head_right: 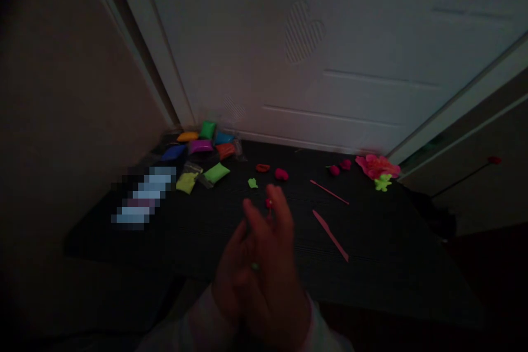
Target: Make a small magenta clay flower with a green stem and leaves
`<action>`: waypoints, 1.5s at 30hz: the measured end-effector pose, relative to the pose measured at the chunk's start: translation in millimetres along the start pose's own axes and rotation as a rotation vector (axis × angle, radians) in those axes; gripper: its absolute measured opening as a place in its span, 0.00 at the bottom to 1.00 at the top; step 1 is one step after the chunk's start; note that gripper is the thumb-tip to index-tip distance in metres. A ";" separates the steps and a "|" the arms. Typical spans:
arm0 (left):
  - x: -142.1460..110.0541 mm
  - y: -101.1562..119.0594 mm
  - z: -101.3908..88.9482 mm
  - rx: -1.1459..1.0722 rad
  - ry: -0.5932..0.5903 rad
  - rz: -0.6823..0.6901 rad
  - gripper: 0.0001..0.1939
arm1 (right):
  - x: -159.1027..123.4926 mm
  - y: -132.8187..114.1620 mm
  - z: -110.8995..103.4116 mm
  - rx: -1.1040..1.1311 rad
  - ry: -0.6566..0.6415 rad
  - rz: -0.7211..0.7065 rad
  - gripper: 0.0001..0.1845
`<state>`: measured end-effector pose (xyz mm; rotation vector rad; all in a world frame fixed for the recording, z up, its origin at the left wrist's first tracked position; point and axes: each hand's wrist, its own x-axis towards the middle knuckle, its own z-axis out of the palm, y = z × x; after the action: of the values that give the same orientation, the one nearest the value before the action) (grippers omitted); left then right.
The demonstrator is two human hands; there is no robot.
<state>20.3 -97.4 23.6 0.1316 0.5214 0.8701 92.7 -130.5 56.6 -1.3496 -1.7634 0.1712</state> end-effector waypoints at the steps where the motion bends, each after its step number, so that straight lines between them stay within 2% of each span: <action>1: 1.8 2.3 -0.9 -0.051 0.005 -0.061 0.22 | -1.5 0.7 -8.0 0.039 0.122 0.059 0.25; 2: 3.7 4.1 -1.5 -0.117 0.013 -0.114 0.23 | -3.9 2.3 -15.0 0.060 0.250 0.124 0.21; 4: 6.9 6.6 -1.1 -0.248 0.035 -0.159 0.23 | -11.8 7.7 -24.2 0.029 0.356 0.235 0.15; 5: 8.0 7.4 -0.3 -0.295 0.046 -0.161 0.23 | -16.8 10.8 -25.5 -0.017 0.316 0.241 0.12; 7: 9.3 8.4 2.4 -0.317 0.067 -0.138 0.23 | -27.0 16.2 -21.7 -0.093 0.139 0.172 0.09; 10: 9.6 9.4 6.2 -0.283 0.123 -0.114 0.23 | -37.8 20.3 -6.5 -0.122 -0.109 0.092 0.11; 13: 9.1 9.7 6.6 -0.245 0.145 -0.097 0.24 | -40.1 21.5 6.1 -0.169 -0.212 0.129 0.14; 20: 8.2 6.5 0.9 -0.162 0.109 -0.099 0.26 | -32.4 22.9 9.9 -0.242 -0.279 0.118 0.12; 25: 9.2 7.4 -1.0 -0.100 0.063 -0.063 0.28 | -33.5 28.3 9.1 -0.177 -0.262 0.164 0.07; 27: 10.7 11.9 -6.0 -0.047 0.084 0.012 0.26 | -34.0 34.1 7.8 -0.200 -0.244 0.186 0.06; 32: 13.3 31.2 -31.5 0.207 0.217 0.388 0.12 | -33.7 50.8 12.1 -0.342 -0.288 0.205 0.06; 34: 12.5 37.4 -40.4 0.267 0.232 0.470 0.09 | -33.9 54.7 15.9 -0.358 -0.306 0.214 0.07; 39: 10.1 42.6 -44.2 0.320 0.239 0.449 0.07 | -38.3 57.2 14.6 -0.361 -0.352 0.227 0.11; 45: 9.6 42.2 -42.5 0.331 0.221 0.429 0.07 | -48.7 50.6 6.4 -0.453 -0.438 0.119 0.22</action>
<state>-24.7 -67.0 -3.6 0.4663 0.8623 1.2186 125.1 -148.4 -3.4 -1.8516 -2.1741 0.1448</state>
